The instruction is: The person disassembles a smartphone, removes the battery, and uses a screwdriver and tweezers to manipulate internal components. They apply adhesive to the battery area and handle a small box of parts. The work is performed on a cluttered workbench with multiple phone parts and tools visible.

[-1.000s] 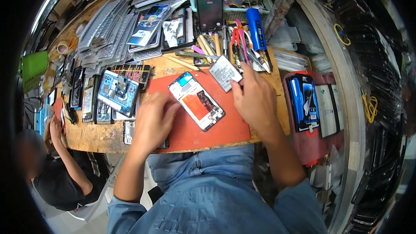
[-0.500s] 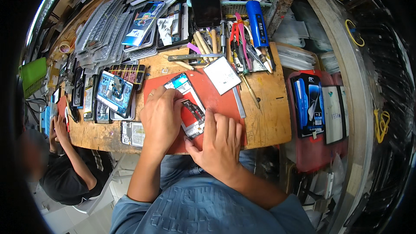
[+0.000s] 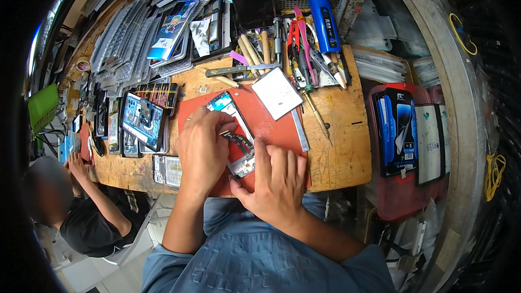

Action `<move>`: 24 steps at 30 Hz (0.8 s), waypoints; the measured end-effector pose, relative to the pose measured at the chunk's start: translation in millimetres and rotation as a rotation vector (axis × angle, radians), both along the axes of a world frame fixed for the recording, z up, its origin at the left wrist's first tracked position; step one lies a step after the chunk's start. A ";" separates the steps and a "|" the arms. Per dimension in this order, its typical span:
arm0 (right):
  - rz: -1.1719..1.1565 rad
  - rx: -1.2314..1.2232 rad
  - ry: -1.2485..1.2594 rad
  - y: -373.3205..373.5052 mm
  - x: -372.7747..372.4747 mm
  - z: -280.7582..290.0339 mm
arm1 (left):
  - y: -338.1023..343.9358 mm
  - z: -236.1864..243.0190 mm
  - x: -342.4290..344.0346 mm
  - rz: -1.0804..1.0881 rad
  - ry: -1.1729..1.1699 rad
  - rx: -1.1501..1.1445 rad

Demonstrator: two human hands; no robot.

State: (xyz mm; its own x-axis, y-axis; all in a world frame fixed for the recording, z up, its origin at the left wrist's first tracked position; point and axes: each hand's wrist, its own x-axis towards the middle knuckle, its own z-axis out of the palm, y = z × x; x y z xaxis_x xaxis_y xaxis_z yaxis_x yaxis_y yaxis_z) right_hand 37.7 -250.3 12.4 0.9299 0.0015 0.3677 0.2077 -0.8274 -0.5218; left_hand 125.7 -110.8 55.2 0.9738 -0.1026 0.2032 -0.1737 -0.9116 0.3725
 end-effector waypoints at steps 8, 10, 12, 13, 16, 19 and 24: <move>-0.017 -0.016 -0.043 0.3 0.3 -0.7 | -4.6 -1.0 3.7 -0.054 -0.023 0.049; -0.014 -0.014 -0.045 0.5 0.2 -1.2 | -4.3 3.5 7.2 -0.056 0.012 0.063; -0.018 -0.009 -0.054 0.8 0.4 -1.4 | -5.0 3.2 9.7 -0.028 0.039 0.067; -0.017 -0.008 -0.053 1.0 0.5 -1.1 | -5.2 2.8 10.8 -0.016 0.052 0.069; -0.016 -0.013 -0.053 1.0 1.1 -0.5 | -2.1 -0.2 13.5 -0.056 0.050 0.044; -0.015 -0.019 -0.054 0.7 1.1 -0.6 | 6.6 -4.1 17.4 -0.182 0.019 0.059; -0.012 -0.010 -0.059 1.7 2.7 1.7 | 26.6 -0.2 2.3 -0.333 -0.021 -0.014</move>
State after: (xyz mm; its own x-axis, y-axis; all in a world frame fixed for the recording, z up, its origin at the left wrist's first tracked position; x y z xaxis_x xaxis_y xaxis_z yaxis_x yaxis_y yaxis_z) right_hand 40.4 -248.7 14.1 0.9066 -0.0058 0.4218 0.2275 -0.8354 -0.5003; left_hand 128.1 -84.2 55.1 0.8831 -0.4112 0.2261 -0.4686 -0.7984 0.3781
